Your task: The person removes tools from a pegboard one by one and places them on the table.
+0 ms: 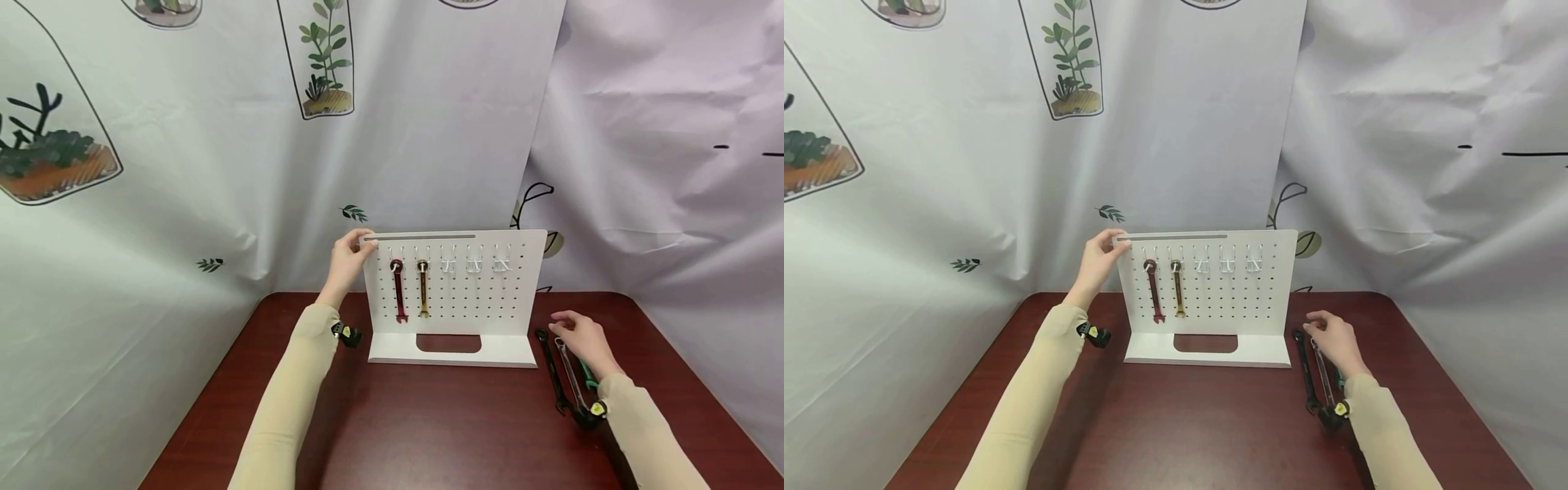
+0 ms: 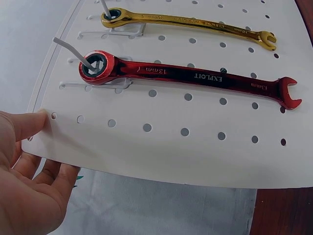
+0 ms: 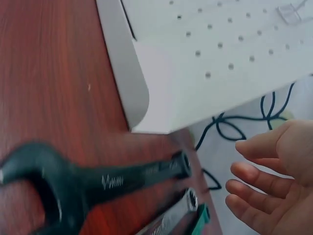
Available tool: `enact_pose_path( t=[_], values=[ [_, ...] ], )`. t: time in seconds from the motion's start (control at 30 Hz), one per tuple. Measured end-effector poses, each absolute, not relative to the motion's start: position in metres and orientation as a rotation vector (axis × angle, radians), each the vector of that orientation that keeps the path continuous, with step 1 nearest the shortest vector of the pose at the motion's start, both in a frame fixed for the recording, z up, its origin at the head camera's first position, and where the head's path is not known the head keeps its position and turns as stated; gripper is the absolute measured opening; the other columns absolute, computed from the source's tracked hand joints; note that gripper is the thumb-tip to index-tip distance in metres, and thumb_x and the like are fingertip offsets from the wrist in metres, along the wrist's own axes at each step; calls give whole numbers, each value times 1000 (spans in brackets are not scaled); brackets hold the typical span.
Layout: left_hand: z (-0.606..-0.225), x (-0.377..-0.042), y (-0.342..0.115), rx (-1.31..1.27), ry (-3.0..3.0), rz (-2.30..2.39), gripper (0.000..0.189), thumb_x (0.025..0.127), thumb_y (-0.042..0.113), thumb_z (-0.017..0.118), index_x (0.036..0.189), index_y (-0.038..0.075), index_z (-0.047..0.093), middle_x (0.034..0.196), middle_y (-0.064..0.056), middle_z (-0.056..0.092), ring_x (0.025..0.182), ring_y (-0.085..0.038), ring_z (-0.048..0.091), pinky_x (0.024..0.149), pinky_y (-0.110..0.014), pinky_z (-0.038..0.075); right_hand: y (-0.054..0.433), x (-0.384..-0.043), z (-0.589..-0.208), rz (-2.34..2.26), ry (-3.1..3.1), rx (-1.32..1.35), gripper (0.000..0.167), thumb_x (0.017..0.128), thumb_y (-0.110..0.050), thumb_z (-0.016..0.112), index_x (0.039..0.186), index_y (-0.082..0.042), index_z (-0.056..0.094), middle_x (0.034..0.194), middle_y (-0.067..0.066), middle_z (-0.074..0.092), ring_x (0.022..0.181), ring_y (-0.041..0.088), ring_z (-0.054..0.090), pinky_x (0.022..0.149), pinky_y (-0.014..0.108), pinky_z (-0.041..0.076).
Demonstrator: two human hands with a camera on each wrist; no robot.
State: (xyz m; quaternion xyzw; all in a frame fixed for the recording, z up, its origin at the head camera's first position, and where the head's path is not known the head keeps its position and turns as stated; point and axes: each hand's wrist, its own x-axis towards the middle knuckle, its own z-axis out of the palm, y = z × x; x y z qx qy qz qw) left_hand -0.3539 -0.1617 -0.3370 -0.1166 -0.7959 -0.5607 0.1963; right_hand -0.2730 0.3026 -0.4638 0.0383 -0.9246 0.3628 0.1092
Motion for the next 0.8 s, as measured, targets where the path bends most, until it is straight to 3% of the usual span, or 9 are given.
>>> enact_pose_path(
  t=[0.37,0.8],
  values=[
    [-337,-354,-162,-329,-2224,-1571,24,98,22,69,120,12,68,108,-12,70,87,-23,60,73,-35,46,274,-281,-450,1100,-2720,208,37,100,-23,65,127,2,64,119,23,68,107,39,65,82,47,51],
    [-339,-355,-162,-334,-2221,-1579,32,98,24,69,125,6,66,109,-13,70,89,-25,61,75,-38,47,234,-296,-437,1172,-2729,333,36,99,-22,67,129,-2,66,123,19,68,111,37,64,86,50,51]
  ],
)
